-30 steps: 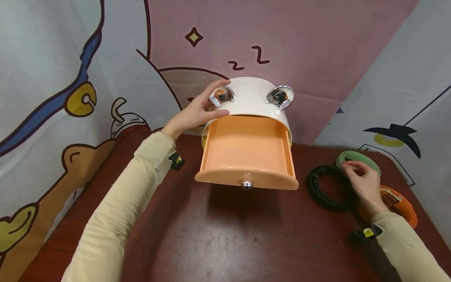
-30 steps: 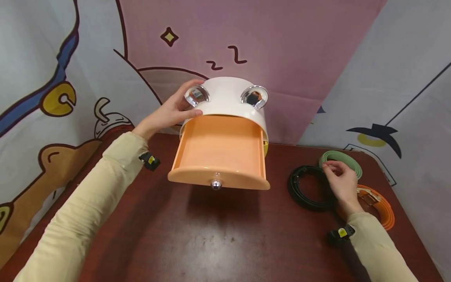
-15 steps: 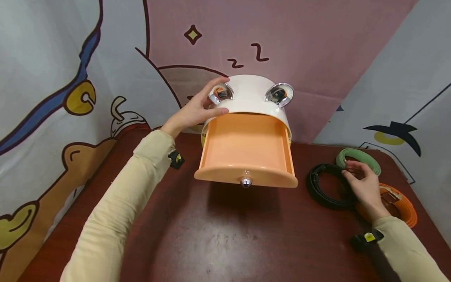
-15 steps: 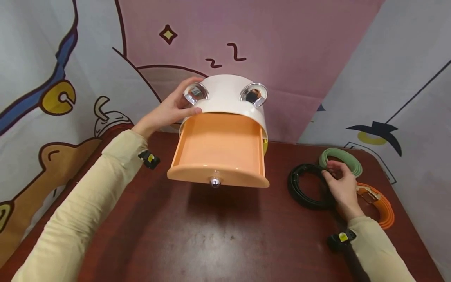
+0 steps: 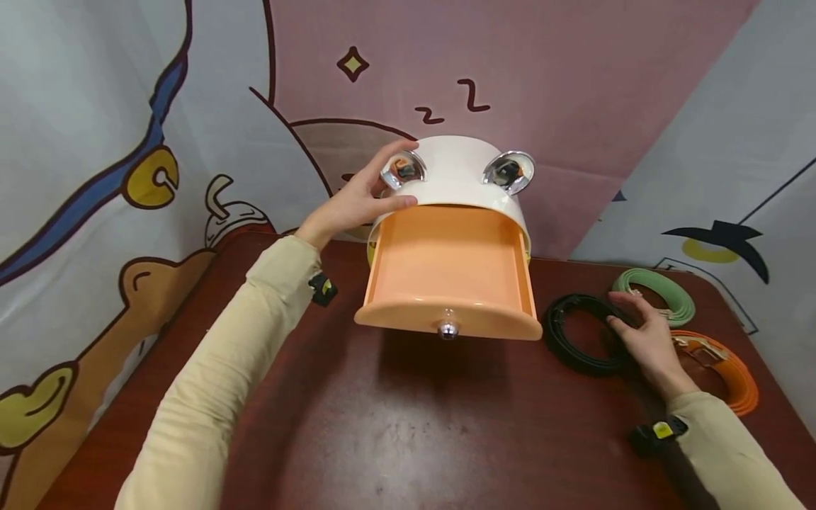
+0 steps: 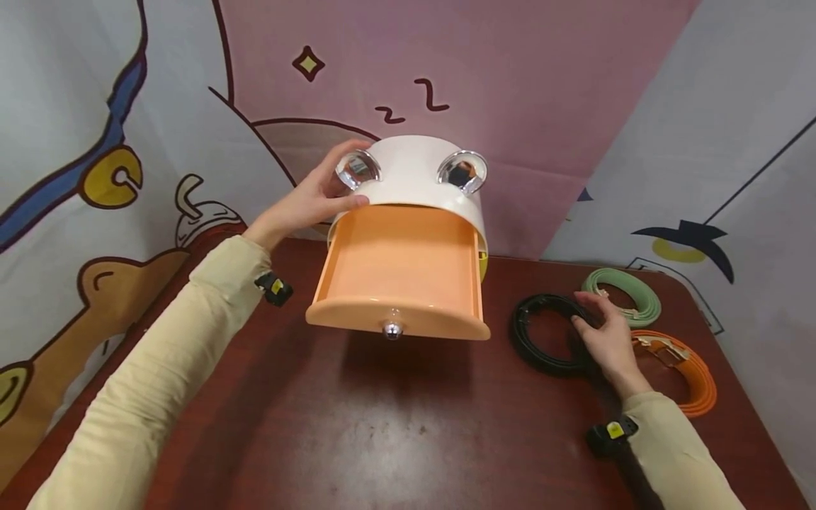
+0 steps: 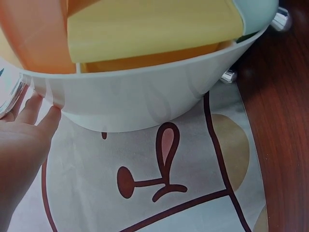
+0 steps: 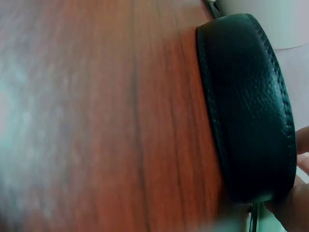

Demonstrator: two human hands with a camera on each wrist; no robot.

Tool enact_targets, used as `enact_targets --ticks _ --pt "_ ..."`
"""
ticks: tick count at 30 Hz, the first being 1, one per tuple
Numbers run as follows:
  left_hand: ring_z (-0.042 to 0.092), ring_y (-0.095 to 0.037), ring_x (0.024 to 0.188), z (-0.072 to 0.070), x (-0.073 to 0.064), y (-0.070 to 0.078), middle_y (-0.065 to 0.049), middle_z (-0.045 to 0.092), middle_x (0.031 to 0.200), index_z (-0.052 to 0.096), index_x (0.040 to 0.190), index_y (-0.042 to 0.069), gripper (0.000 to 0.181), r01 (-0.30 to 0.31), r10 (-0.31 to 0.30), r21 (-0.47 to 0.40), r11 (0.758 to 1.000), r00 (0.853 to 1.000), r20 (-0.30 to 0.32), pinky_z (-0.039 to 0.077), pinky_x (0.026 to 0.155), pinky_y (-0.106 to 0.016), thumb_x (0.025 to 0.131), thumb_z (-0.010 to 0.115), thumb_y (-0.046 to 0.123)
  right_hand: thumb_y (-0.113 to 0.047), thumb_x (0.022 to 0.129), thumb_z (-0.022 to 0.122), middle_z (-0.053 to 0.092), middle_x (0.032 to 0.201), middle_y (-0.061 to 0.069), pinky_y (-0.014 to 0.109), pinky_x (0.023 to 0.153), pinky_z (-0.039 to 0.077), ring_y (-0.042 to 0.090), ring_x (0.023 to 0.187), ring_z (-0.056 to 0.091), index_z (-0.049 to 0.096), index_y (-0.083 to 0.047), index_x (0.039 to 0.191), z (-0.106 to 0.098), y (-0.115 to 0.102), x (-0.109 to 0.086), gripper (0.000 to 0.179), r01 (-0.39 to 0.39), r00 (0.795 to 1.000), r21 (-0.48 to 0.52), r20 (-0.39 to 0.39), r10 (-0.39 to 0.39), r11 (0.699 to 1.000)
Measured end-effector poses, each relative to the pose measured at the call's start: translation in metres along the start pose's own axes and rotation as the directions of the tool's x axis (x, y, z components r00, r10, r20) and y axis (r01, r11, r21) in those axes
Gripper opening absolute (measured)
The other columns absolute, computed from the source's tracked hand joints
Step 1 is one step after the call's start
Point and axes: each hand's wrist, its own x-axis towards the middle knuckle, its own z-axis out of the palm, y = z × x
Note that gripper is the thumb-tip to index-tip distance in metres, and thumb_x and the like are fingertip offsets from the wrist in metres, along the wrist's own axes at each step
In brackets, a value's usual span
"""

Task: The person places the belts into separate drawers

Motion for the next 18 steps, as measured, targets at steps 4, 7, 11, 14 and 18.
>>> enact_targets --ticks 4,7,11,14,18 --pt "0.036 -0.023 0.064 0.0008 0.0009 0.0005 -0.005 0.025 0.153 0.025 0.151 0.008 0.072 0.002 -0.002 0.001 1.000 1.000 0.000 0.036 0.065 -0.028 0.092 0.065 0.008 -0.007 0.098 0.056 0.051 0.133 0.000 0.007 0.082 0.036 -0.003 0.118 0.042 0.046 -0.001 0.141 0.0006 0.0032 0.0023 0.045 -0.011 1.000 -0.012 0.019 0.011 1.000" --pt "0.037 -0.021 0.063 0.0013 0.0002 0.0003 -0.006 0.025 0.153 0.025 0.151 0.008 0.072 0.012 -0.012 -0.001 1.000 1.000 0.003 0.036 0.065 -0.028 0.092 0.066 0.008 -0.008 0.099 0.055 0.050 0.135 0.002 0.007 0.082 0.036 -0.001 0.120 0.042 0.045 -0.002 0.143 0.0009 0.0044 0.0024 0.046 -0.033 0.999 -0.016 0.036 0.034 0.999" --pt "0.039 -0.019 0.063 0.0013 -0.0002 -0.0003 -0.008 0.026 0.151 0.024 0.151 0.008 0.072 0.017 -0.017 -0.009 1.000 1.000 0.000 0.037 0.065 -0.029 0.092 0.066 0.008 -0.014 0.101 0.053 0.045 0.140 0.011 0.007 0.082 0.035 0.005 0.124 0.039 0.043 -0.002 0.144 0.0015 0.0050 0.0019 0.046 -0.084 0.995 -0.012 0.059 0.085 0.996" --pt "0.041 -0.019 0.063 0.0014 0.0003 -0.0012 -0.010 0.026 0.151 0.024 0.151 0.008 0.073 0.011 -0.011 -0.019 1.000 1.000 -0.001 0.037 0.065 -0.030 0.092 0.066 0.007 -0.016 0.101 0.052 0.042 0.143 0.011 0.007 0.081 0.035 0.006 0.125 0.037 0.044 -0.006 0.145 0.0026 0.0058 0.0006 0.046 -0.121 0.991 0.026 0.067 0.119 0.992" --pt "0.043 -0.019 0.066 0.0017 0.0015 -0.0028 -0.009 0.028 0.149 0.024 0.152 0.011 0.073 0.018 -0.018 -0.025 1.000 1.000 -0.001 0.037 0.066 -0.030 0.092 0.066 0.008 -0.011 0.100 0.053 0.048 0.135 -0.006 0.008 0.081 0.037 0.001 0.118 0.041 0.046 -0.011 0.145 0.0049 0.0091 -0.0008 0.045 -0.129 0.991 0.159 0.067 0.120 0.979"
